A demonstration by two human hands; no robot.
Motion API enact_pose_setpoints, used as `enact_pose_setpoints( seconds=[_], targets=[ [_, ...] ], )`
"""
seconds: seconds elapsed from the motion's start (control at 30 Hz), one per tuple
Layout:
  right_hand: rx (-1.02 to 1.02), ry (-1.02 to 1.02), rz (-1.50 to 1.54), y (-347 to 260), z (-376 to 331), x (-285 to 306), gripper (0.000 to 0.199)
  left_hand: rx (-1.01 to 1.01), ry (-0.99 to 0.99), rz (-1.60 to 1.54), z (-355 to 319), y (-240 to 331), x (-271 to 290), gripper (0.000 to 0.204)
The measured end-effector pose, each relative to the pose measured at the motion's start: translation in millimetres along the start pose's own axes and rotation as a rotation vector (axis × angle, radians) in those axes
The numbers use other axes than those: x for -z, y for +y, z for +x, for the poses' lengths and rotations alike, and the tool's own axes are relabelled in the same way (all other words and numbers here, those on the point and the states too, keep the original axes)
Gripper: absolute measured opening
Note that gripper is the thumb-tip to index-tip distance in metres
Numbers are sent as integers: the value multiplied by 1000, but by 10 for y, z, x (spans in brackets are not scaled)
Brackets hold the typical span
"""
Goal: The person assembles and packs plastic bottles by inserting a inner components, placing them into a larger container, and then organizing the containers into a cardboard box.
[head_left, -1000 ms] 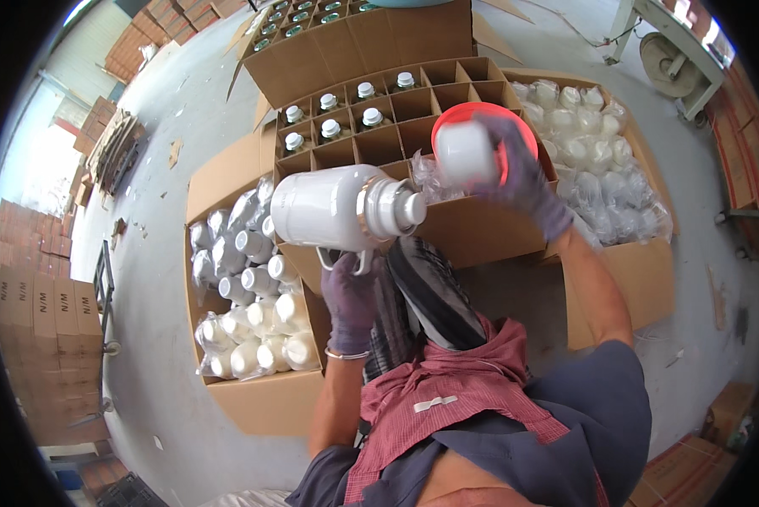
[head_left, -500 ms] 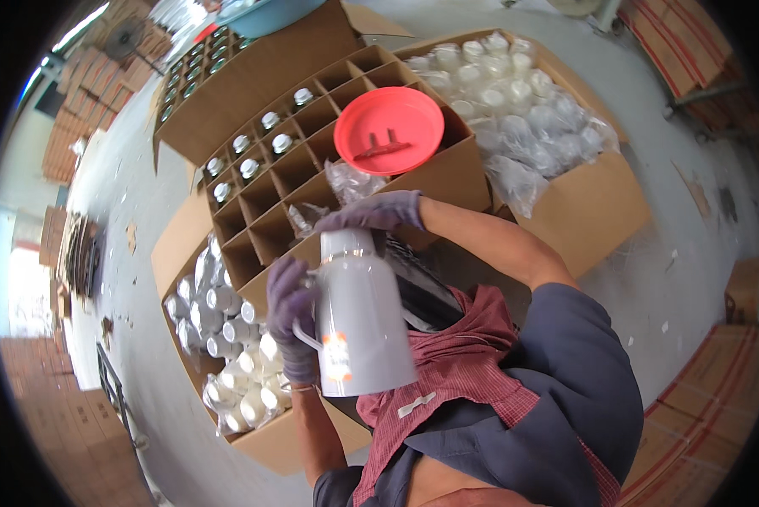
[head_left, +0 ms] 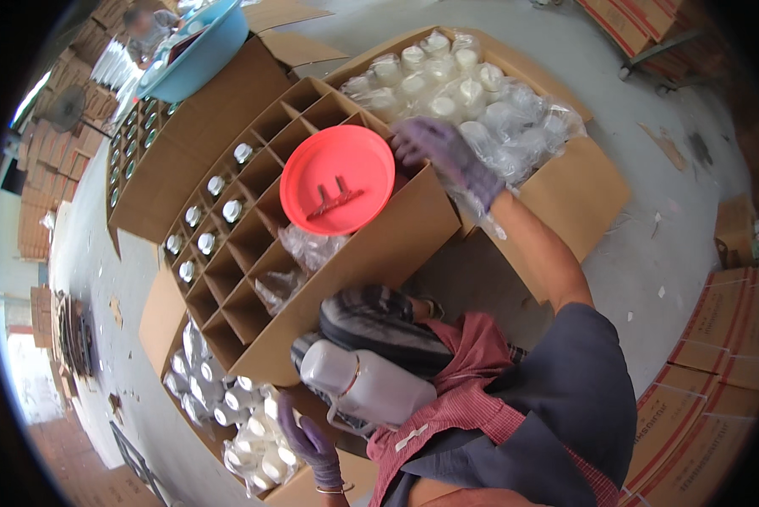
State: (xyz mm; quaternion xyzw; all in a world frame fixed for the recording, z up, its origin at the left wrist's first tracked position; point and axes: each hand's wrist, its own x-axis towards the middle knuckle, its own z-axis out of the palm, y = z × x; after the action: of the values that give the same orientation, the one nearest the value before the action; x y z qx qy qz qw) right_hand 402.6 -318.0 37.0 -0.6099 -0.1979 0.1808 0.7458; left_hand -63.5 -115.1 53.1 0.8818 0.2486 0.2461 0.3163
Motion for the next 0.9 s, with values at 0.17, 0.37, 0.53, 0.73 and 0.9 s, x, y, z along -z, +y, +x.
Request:
enact_pose_setpoints(
  seconds=[0.17,0.37,0.53,0.73,0.9],
  targets=[
    [-113,406,-485,954,999,1309,32,106,-292,23,610,61,-606,68],
    [-497,254,-1295,1805,1824,1516,51,132,-266,-182,695,-115,-609,88],
    [-526,267,-1325,2371,2060,1568,52,189,-115,-142,681,221,-700,80],
    [-240,514,-990,2316,2275,1524,22,247,-190,-201,823,151,-684,65],
    [137,273,135,1131,2261,1329,7,371,-222,-449,1058,118,-536,56]
  ],
)
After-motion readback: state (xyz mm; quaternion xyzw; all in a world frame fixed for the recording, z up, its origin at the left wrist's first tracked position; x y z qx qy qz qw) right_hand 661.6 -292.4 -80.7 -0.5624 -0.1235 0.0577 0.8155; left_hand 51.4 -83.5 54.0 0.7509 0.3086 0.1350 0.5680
